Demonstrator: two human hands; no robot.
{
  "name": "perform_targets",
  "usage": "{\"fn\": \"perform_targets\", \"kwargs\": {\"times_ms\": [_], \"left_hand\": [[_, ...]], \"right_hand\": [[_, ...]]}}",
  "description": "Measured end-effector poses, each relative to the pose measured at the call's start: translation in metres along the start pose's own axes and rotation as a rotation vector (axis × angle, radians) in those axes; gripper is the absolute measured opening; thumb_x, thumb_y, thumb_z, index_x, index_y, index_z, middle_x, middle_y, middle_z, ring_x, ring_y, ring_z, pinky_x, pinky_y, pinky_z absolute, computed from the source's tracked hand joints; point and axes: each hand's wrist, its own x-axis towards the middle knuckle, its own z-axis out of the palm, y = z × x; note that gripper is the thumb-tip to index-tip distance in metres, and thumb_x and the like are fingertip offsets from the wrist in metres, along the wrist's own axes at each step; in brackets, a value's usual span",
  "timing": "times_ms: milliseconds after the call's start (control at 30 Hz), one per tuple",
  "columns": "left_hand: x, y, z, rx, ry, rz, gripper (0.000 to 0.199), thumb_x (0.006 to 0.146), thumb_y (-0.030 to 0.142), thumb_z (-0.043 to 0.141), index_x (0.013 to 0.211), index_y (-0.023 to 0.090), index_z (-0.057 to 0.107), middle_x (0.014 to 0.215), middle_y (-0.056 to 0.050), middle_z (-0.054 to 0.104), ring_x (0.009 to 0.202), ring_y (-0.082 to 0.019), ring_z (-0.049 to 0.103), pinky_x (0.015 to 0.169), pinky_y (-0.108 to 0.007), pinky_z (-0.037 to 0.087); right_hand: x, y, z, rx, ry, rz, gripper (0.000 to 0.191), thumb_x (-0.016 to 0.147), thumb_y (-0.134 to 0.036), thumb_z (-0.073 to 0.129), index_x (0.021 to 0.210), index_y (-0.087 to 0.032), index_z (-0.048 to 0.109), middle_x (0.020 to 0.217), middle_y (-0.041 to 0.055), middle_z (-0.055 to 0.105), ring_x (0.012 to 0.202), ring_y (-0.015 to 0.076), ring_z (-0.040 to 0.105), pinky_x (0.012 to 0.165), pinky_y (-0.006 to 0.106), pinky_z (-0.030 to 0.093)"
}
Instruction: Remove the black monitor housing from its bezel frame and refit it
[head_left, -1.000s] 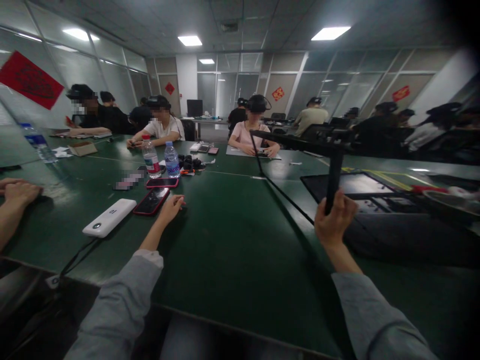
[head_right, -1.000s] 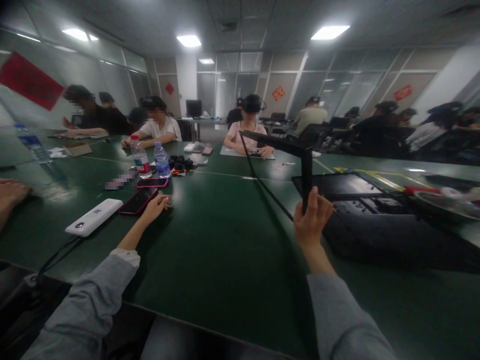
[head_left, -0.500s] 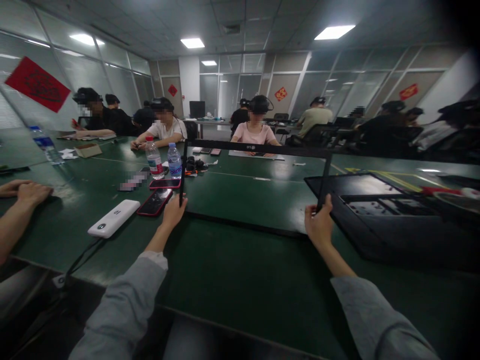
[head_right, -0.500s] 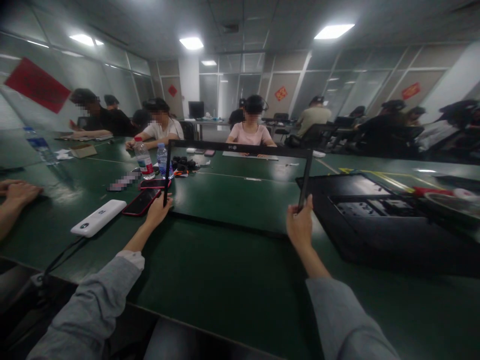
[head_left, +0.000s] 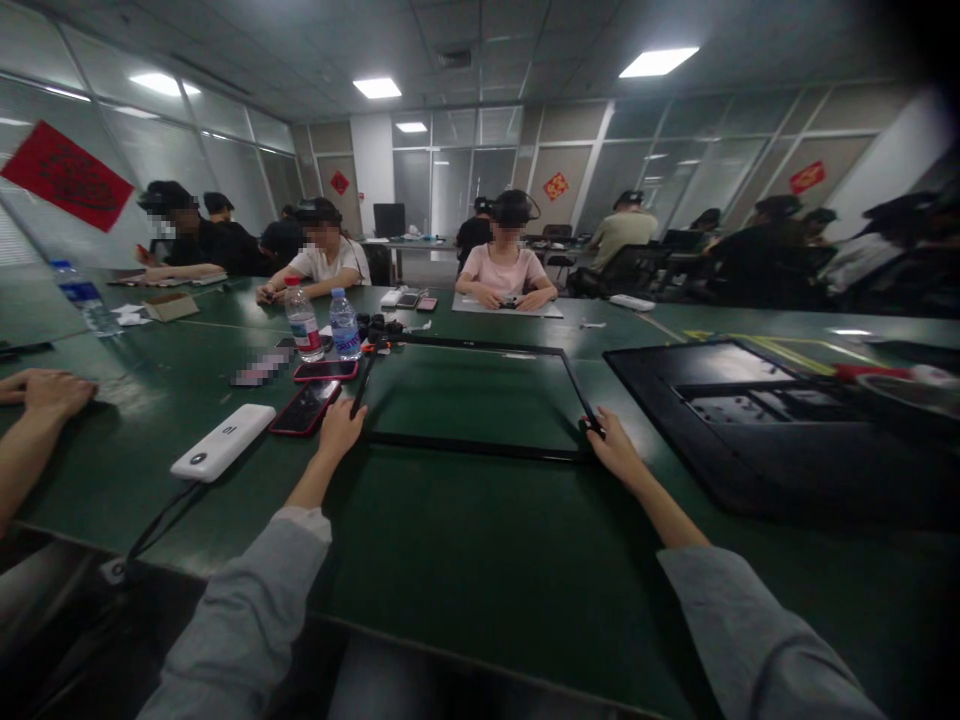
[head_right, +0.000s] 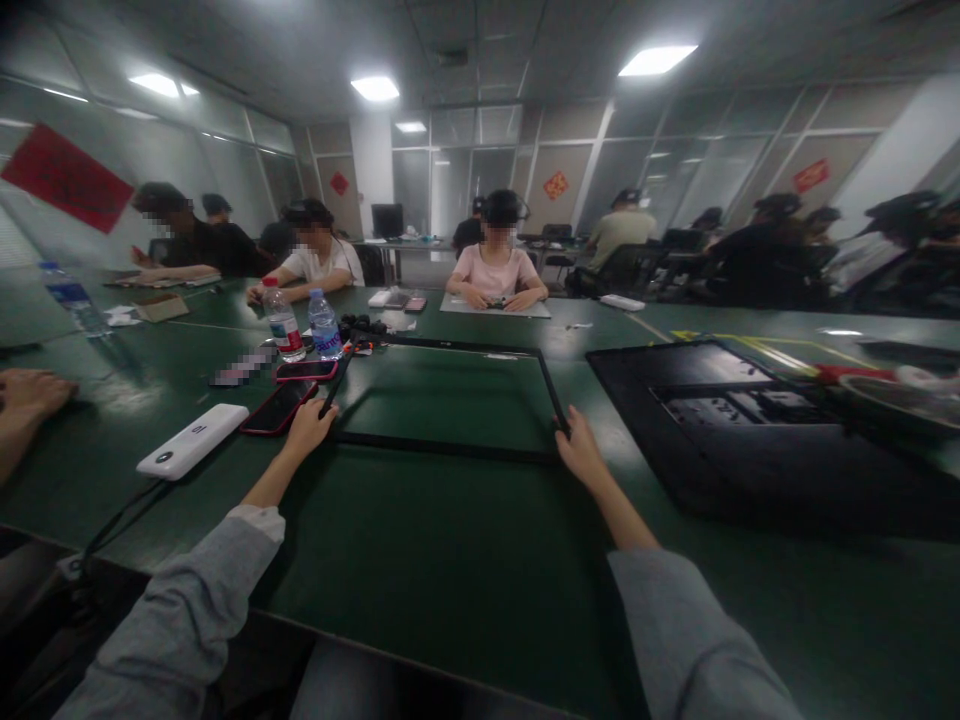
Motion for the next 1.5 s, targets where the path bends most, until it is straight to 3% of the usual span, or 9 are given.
{"fn": "perform_targets", "kwargs": {"times_ms": [200, 433, 700, 800, 900, 967, 1067, 1300, 1500], "left_hand": [[-0.002, -0.006, 0.003, 0.071, -0.024, 0.03, 0.042, 0.095, 0.042, 0.051, 0.115, 0.014, 0.074, 0.136, -0.014, 0.063, 0.126, -0.033, 0.055, 0.109, -0.044, 0.043], [-0.005, -0.001, 0.0, 0.128, -0.022, 0.045, 0.035, 0.092, 0.04, 0.057, 0.114, 0.02, 0.076, 0.134, -0.01, 0.065, 0.124, -0.033, 0.055, 0.104, -0.043, 0.047], [-0.011, 0.014, -0.011, 0.134, -0.041, 0.024, 0.037, 0.097, 0.037, 0.049, 0.12, 0.019, 0.072, 0.134, -0.011, 0.065, 0.122, -0.031, 0.057, 0.098, -0.042, 0.047], [-0.013, 0.023, -0.018, 0.107, 0.055, 0.039, 0.034, 0.098, 0.04, 0.05, 0.118, 0.023, 0.071, 0.125, -0.01, 0.069, 0.115, -0.029, 0.059, 0.088, -0.037, 0.046], [-0.015, 0.033, -0.025, 0.082, 0.197, 0.069, 0.031, 0.095, 0.048, 0.054, 0.091, 0.023, 0.071, 0.1, -0.009, 0.072, 0.098, -0.026, 0.062, 0.075, -0.031, 0.042], [-0.016, 0.037, -0.029, 0.052, 0.274, 0.049, 0.037, 0.094, 0.05, 0.055, 0.071, 0.022, 0.061, 0.078, -0.006, 0.066, 0.081, -0.022, 0.059, 0.066, -0.029, 0.035], [-0.017, 0.04, -0.031, 0.021, 0.339, -0.03, 0.045, 0.095, 0.048, 0.055, 0.059, 0.022, 0.044, 0.06, -0.001, 0.05, 0.062, -0.016, 0.046, 0.059, -0.028, 0.023], [-0.014, 0.035, -0.029, -0.022, 0.341, -0.105, 0.039, 0.09, 0.027, 0.052, 0.056, 0.021, 0.033, 0.055, 0.002, 0.033, 0.058, -0.014, 0.029, 0.06, -0.031, 0.017], [-0.012, 0.033, -0.029, -0.123, 0.255, -0.011, 0.032, 0.079, 0.014, 0.048, 0.055, 0.021, 0.027, 0.054, 0.004, 0.028, 0.057, -0.013, 0.029, 0.06, -0.029, 0.022]], "right_hand": [[0.0, 0.014, 0.007, -0.166, 0.014, -0.007, 0.063, 0.087, -0.032, 0.045, 0.144, -0.006, 0.043, 0.138, 0.0243, 0.057, 0.135, 0.0346, 0.05, 0.114, 0.055, 0.039], [0.003, 0.019, 0.007, -0.201, 0.011, 0.006, 0.059, 0.088, -0.028, 0.045, 0.143, -0.008, 0.045, 0.138, 0.0226, 0.058, 0.136, 0.0321, 0.05, 0.114, 0.053, 0.039], [0.0, 0.015, 0.005, -0.218, -0.002, -0.017, 0.054, 0.087, -0.024, 0.049, 0.139, -0.009, 0.05, 0.134, 0.0199, 0.062, 0.137, 0.0301, 0.049, 0.116, 0.05, 0.038], [0.0, 0.012, 0.005, -0.22, 0.002, -0.01, 0.056, 0.085, -0.023, 0.05, 0.14, -0.01, 0.049, 0.134, 0.0197, 0.063, 0.137, 0.0305, 0.049, 0.115, 0.051, 0.038], [0.0, 0.01, 0.004, -0.227, -0.005, 0.001, 0.055, 0.085, -0.023, 0.05, 0.139, -0.01, 0.05, 0.134, 0.0201, 0.062, 0.137, 0.0301, 0.049, 0.115, 0.051, 0.039], [-0.001, 0.009, 0.004, -0.233, -0.012, -0.003, 0.055, 0.086, -0.024, 0.049, 0.139, -0.008, 0.05, 0.134, 0.0212, 0.061, 0.137, 0.0304, 0.048, 0.115, 0.05, 0.038], [-0.001, 0.008, 0.003, -0.239, -0.027, -0.012, 0.055, 0.087, -0.024, 0.048, 0.139, -0.006, 0.049, 0.136, 0.0222, 0.06, 0.139, 0.0313, 0.046, 0.115, 0.05, 0.038], [-0.002, 0.004, 0.002, -0.207, -0.009, 0.0, 0.053, 0.084, -0.022, 0.051, 0.136, -0.011, 0.052, 0.133, 0.0197, 0.063, 0.135, 0.0294, 0.05, 0.115, 0.05, 0.039], [-0.002, 0.001, 0.001, -0.198, -0.004, 0.016, 0.05, 0.083, -0.022, 0.052, 0.132, -0.012, 0.054, 0.129, 0.0187, 0.065, 0.133, 0.0306, 0.052, 0.114, 0.051, 0.04]]}}
